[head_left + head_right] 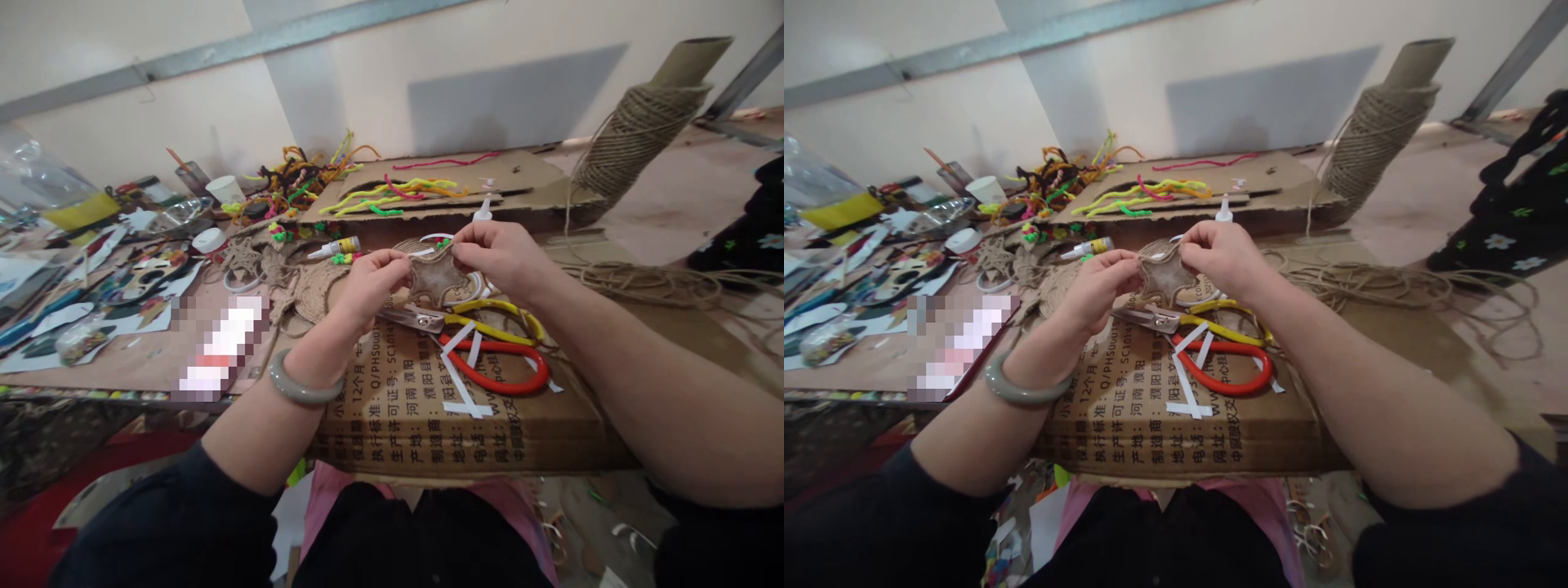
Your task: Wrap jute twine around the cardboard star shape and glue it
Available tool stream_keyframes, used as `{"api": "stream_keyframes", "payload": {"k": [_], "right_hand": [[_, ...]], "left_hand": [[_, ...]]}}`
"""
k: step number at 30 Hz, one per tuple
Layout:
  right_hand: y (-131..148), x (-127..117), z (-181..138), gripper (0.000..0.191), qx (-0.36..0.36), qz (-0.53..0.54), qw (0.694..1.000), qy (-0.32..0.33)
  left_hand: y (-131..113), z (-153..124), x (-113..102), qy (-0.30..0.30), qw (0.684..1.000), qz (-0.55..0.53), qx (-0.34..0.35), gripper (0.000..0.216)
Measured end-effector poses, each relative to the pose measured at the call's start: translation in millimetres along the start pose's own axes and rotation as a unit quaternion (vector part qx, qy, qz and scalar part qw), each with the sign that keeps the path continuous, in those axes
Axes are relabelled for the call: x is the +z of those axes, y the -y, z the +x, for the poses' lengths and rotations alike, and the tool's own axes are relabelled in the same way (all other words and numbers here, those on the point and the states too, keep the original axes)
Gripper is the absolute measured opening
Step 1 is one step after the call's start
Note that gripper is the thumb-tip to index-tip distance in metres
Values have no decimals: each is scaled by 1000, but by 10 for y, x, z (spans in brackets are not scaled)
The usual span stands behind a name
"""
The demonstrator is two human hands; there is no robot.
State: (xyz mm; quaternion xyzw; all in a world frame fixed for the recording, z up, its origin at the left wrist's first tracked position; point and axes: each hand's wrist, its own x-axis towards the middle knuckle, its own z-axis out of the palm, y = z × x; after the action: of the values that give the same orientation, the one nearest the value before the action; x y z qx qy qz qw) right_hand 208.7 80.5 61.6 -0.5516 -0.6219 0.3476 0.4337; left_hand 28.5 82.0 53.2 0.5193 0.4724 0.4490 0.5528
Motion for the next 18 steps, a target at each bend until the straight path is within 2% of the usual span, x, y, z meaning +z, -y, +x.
{"api": "stream_keyframes", "payload": {"k": [7,13,18], "right_hand": [[16,17,-19,11,4,-10,1000,4],[1,15,-20,8,0,-16,1000,9],[10,40,-47,8,6,-14,1000,23]], "left_hand": [[30,8,-26,-5,999,41,35,11],[25,-3,-23,9,999,25,18,10],[41,12,-33,11,998,62,31,9]]}}
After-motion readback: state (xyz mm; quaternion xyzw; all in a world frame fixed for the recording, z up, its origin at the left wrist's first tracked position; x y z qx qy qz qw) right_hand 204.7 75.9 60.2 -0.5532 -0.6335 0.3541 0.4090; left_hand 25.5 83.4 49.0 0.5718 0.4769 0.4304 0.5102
